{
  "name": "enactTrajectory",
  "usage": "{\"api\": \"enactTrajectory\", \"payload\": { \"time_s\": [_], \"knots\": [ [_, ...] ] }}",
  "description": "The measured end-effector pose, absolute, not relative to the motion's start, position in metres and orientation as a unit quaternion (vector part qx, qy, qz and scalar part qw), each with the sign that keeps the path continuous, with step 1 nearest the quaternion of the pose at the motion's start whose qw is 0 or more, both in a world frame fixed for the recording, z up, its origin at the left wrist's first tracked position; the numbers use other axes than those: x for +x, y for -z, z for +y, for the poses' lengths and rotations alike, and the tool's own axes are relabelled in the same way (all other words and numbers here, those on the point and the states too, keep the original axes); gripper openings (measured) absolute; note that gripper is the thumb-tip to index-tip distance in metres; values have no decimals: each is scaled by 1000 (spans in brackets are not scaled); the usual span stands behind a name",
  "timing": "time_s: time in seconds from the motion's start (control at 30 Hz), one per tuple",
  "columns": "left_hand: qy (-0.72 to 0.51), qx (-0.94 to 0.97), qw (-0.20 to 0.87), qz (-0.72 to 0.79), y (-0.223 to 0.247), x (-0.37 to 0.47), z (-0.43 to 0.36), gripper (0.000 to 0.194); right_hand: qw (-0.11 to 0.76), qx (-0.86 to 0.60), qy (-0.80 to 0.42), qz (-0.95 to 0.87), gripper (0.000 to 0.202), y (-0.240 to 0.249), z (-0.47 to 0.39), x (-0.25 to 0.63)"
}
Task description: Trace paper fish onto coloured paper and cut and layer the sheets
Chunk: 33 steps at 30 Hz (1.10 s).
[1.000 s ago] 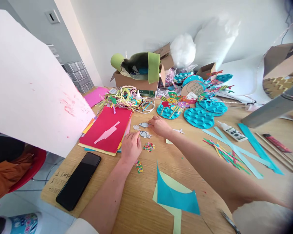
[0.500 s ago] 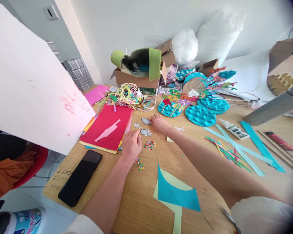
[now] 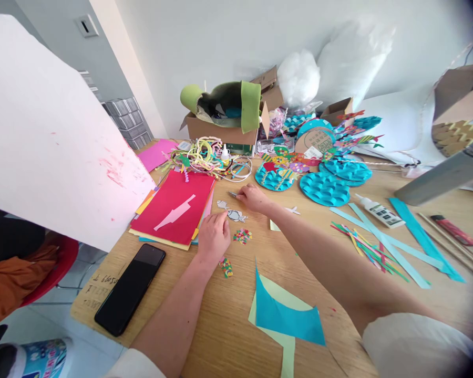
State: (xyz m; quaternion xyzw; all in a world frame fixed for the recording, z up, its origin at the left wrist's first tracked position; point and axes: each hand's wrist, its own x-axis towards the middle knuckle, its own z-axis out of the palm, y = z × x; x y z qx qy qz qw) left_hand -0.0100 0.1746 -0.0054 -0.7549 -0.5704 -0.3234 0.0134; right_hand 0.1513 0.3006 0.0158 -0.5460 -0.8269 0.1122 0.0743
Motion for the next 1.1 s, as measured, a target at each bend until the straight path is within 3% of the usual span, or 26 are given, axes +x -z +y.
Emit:
{"api": "enactTrajectory", "payload": {
  "time_s": [0.27, 0.5, 0.77, 1.1],
  "knots": [
    [322, -753, 7, -574, 5, -9, 174, 30, 76, -546, -168, -817, 22, -19, 306, 157],
    [323, -753, 6, -573, 5, -9, 174, 30, 120, -565, -67, -813, 36, -19, 298, 159],
    [321, -754, 7, -573, 6, -9, 175, 31, 100, -447, -45, -888, 35, -19, 255, 160],
    [308, -759, -5, -573, 4, -9, 174, 31, 66, -619, -65, -780, 26, -6, 282, 149]
  ]
}}
